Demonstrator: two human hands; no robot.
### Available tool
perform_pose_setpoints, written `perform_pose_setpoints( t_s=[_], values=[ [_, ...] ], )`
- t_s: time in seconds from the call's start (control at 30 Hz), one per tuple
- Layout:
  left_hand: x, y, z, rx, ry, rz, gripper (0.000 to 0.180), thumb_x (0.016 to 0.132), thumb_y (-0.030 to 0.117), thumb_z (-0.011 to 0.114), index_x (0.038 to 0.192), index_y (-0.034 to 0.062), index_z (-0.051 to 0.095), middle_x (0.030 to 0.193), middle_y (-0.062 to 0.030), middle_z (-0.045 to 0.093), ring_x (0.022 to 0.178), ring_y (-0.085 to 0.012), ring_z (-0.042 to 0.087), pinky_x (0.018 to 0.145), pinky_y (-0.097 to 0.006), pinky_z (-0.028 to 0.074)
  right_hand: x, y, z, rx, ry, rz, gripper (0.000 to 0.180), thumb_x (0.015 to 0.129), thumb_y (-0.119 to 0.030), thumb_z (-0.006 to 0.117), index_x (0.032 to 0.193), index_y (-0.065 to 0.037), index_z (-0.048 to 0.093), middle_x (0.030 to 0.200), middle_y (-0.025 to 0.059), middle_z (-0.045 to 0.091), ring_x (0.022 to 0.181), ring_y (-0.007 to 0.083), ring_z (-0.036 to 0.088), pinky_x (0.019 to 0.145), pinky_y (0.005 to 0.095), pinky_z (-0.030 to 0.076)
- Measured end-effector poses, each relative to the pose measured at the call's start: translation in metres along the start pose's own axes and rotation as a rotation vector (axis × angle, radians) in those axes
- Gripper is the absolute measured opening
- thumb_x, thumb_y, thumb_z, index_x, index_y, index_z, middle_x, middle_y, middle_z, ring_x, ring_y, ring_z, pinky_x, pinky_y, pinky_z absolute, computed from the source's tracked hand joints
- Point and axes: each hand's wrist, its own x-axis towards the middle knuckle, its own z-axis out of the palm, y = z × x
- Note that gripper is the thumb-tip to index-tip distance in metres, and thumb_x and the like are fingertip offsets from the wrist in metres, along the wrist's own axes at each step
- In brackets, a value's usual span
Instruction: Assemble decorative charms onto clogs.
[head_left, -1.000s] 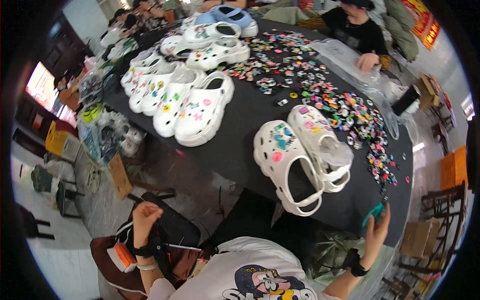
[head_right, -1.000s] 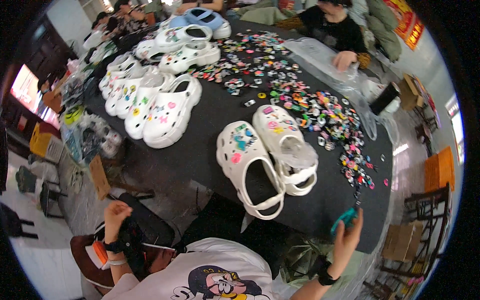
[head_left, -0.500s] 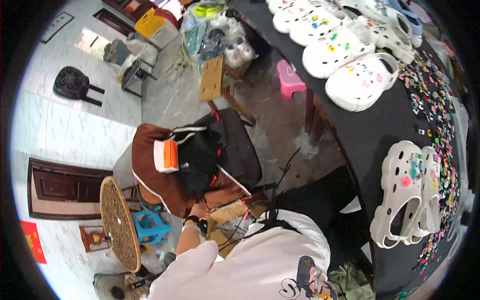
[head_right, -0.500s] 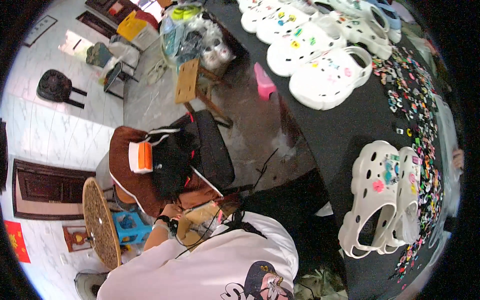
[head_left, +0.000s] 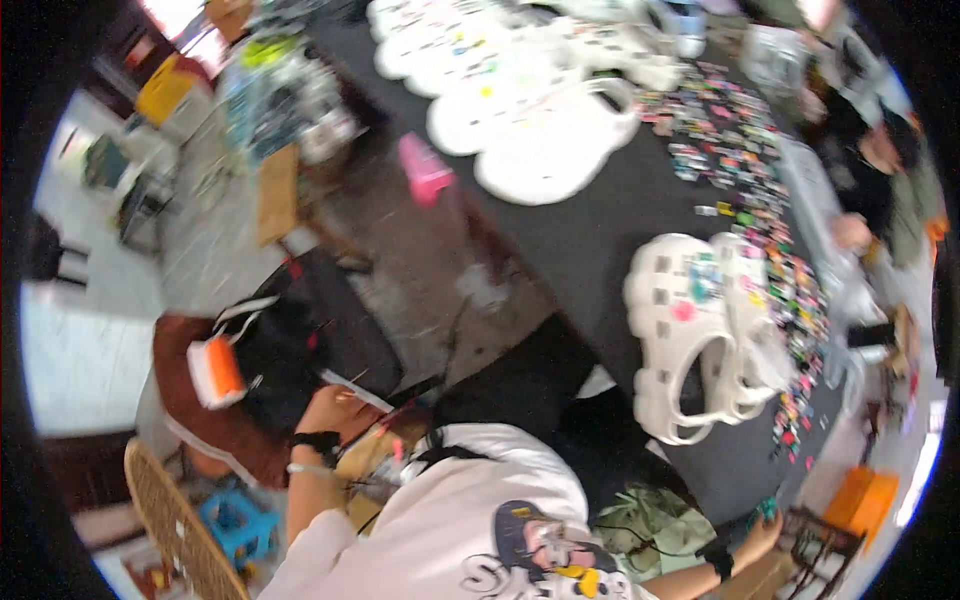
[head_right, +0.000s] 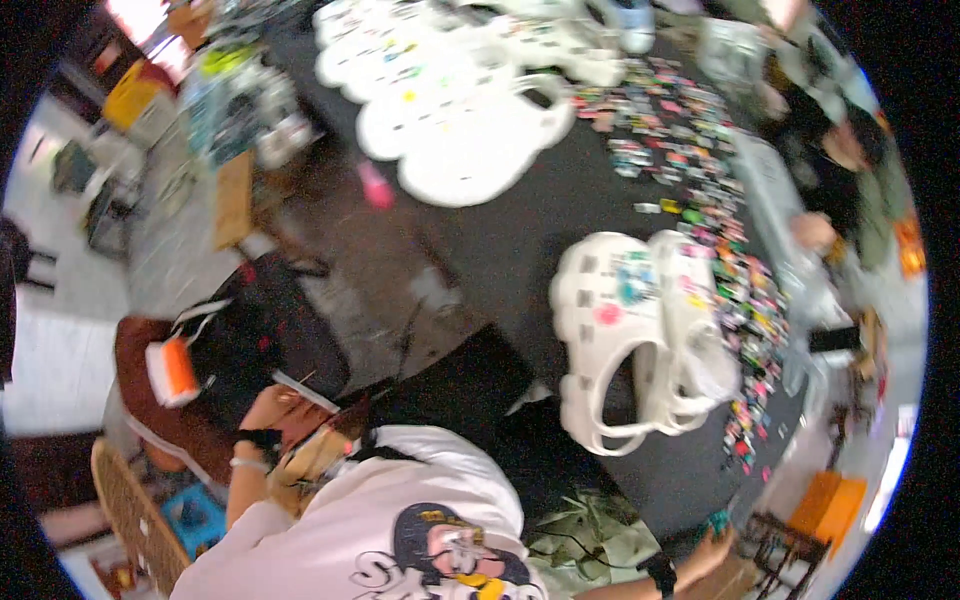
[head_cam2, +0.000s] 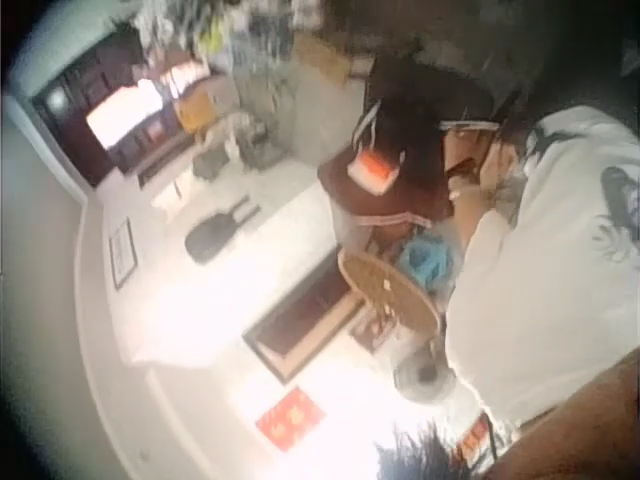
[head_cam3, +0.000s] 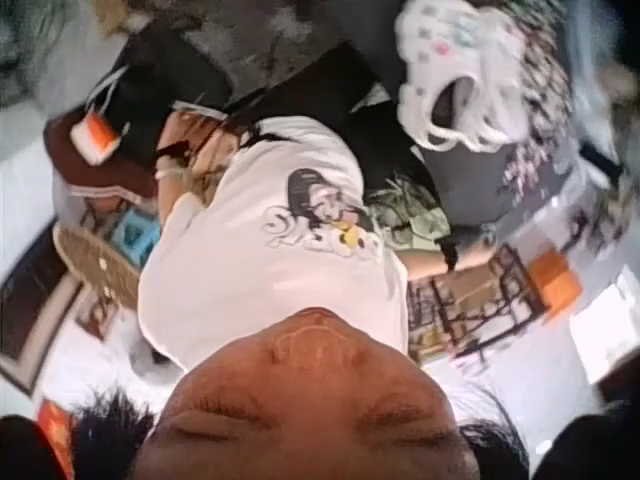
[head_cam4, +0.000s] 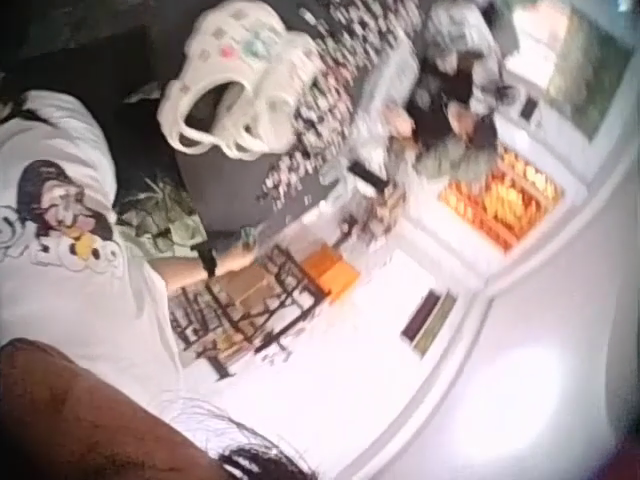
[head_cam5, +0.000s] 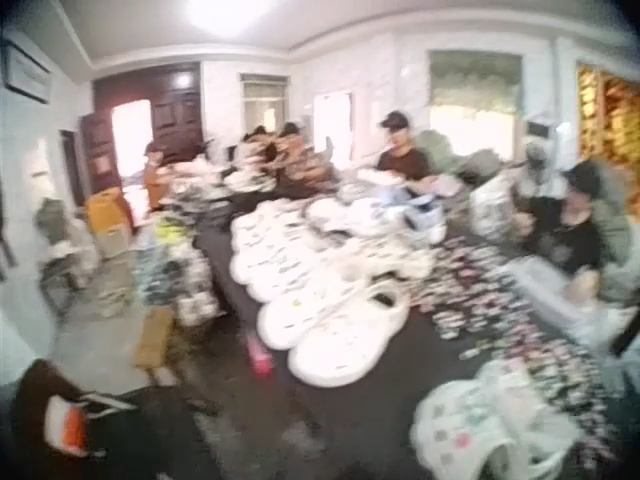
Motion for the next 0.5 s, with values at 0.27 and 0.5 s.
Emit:
perform_pose_setpoints(
  t_s=[0.27,0.5],
  values=[
    [0.074,0.249,-0.051,-0.037,0.107,0.954,0.025,0.085,0.011,0.067,0.108,0.0027,0.066,0.104,-0.0146,0.067,0.1,-0.0331,0.063,0.086,-0.038,0.05,-0.073,-0.108,-0.007,0.101,0.35,-0.357,0.039,0.079,-0.001,0.068,0.117,0.0,0.061,0.116,0.0176,0.061,0.109,0.0358,0.056,0.095,0.0443,0.044],
    [0.051,0.445,-0.001,0.154,-0.064,1.838,0.032,0.077,0.011,0.069,0.108,0.007,0.066,0.121,-0.0075,0.064,0.116,-0.0275,0.055,0.099,-0.042,0.042,-0.133,-0.206,-0.01,0.383,0.141,-0.411,0.038,0.081,-0.005,0.07,0.118,-0.006,0.061,0.117,0.0114,0.06,0.11,0.031,0.055,0.095,0.0419,0.038]
  ],
)
